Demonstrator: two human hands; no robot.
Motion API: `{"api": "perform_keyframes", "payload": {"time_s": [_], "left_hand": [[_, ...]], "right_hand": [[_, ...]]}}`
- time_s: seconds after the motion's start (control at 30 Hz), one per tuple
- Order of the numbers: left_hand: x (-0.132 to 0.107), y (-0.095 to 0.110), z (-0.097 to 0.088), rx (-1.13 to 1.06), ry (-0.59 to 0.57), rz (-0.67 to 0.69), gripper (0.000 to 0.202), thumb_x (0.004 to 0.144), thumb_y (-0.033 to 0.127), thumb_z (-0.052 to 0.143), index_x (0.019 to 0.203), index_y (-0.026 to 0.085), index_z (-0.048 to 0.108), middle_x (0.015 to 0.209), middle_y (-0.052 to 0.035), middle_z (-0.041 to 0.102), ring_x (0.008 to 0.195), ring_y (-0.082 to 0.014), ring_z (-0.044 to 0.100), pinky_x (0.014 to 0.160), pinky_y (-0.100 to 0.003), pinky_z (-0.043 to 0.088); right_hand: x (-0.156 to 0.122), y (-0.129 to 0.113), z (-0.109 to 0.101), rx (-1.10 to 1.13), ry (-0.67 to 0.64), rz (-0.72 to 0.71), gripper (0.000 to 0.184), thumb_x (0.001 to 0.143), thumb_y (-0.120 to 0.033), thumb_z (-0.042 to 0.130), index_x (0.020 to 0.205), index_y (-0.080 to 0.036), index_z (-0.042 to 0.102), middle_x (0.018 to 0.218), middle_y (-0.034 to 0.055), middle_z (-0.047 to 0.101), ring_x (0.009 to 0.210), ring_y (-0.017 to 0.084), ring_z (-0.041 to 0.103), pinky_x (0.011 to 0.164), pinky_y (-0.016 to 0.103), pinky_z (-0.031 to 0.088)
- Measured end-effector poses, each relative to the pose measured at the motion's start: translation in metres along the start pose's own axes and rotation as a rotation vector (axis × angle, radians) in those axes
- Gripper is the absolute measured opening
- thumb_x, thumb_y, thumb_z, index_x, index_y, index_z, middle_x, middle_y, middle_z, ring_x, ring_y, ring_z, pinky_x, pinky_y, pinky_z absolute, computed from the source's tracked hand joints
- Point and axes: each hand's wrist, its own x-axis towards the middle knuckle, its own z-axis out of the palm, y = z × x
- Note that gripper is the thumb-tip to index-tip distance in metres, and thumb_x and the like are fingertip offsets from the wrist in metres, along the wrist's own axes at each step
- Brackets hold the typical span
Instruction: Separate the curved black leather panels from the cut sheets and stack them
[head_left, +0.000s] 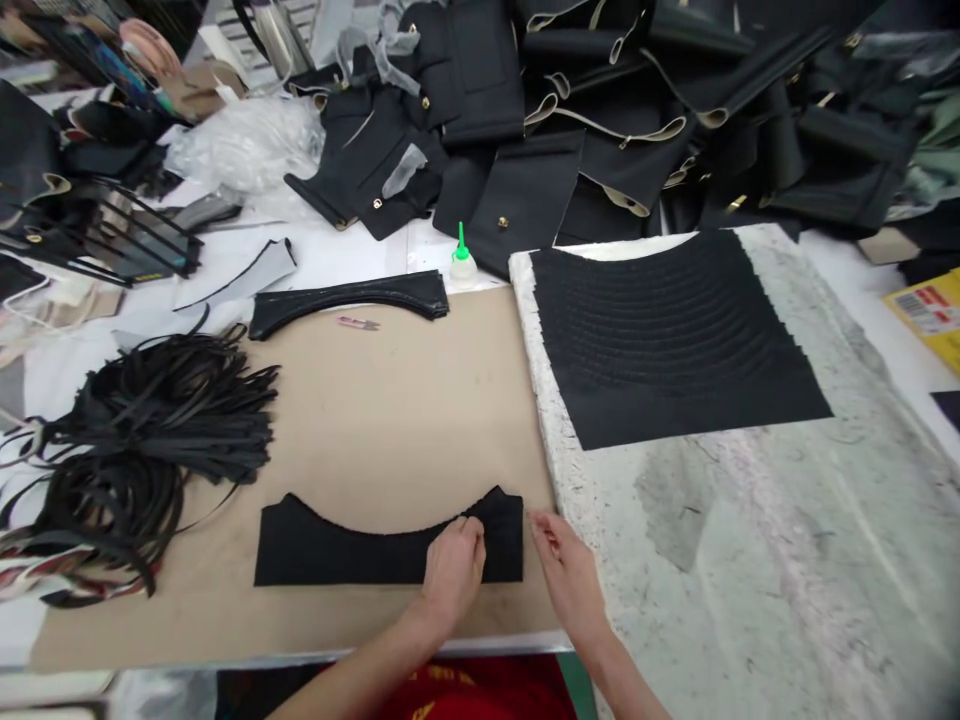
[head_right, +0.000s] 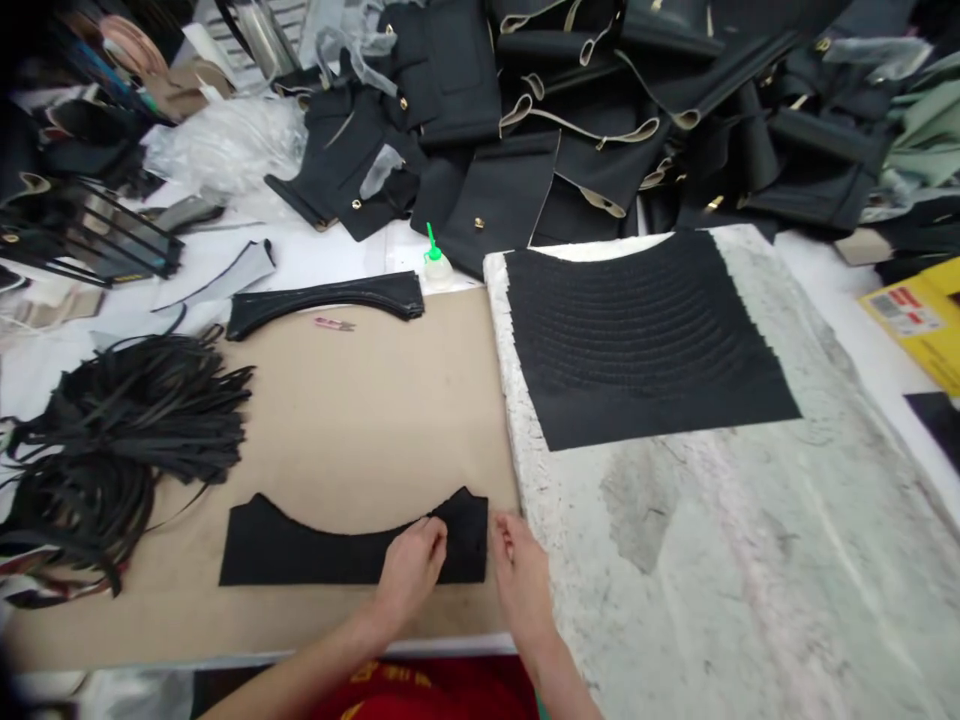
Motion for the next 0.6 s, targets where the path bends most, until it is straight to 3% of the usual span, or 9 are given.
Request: {"api": "perform_keyframes", "payload": {"time_s": [0.1,0.23,0.43,0.6], "left_hand": [[0.005,-0.011,-0.009,-0.303,-0.015,-0.105,0.017,0.077,0.009,0.047,0.071,0.019,0.058,0.065,0.0019,0.057,0.062,-0.0131,0.053,0.064,-0.025,0.037],[0.01,-0.028,-0.017,-0.469,-0.029,-0.103,0.011,0.073,0.015,0.048,0.066,0.018,0.056,0.062,0.0027,0.055,0.06,-0.0121,0.05,0.061,-0.023,0.036],[0.013,-0.049,-0.026,-0.683,-0.023,-0.13,0.009,0.07,0.025,0.046,0.066,0.019,0.051,0.057,0.0045,0.046,0.057,-0.0116,0.044,0.057,-0.024,0.036],[0.016,-0.057,-0.032,-0.782,-0.04,-0.162,0.012,0.067,0.031,0.049,0.065,0.02,0.049,0.058,0.0044,0.045,0.058,-0.0125,0.045,0.056,-0.024,0.038]], "right_hand": [[-0.002,-0.007,0.012,0.069,0.0,0.079,0.046,0.088,-0.056,0.046,0.102,-0.017,0.065,0.103,0.0108,0.069,0.091,0.023,0.065,0.082,0.034,0.05],[-0.005,-0.022,0.029,0.116,-0.029,0.133,0.052,0.086,-0.059,0.049,0.113,-0.016,0.06,0.102,0.01,0.068,0.093,0.024,0.064,0.085,0.035,0.05],[-0.004,-0.018,0.042,-0.215,0.058,-0.072,0.044,0.085,-0.044,0.052,0.121,-0.018,0.054,0.109,0.0107,0.064,0.096,0.025,0.061,0.087,0.041,0.048],[0.002,-0.005,0.049,-0.329,0.001,-0.059,0.036,0.085,-0.03,0.042,0.116,-0.019,0.056,0.102,0.0077,0.067,0.081,0.022,0.064,0.075,0.035,0.05]]}}
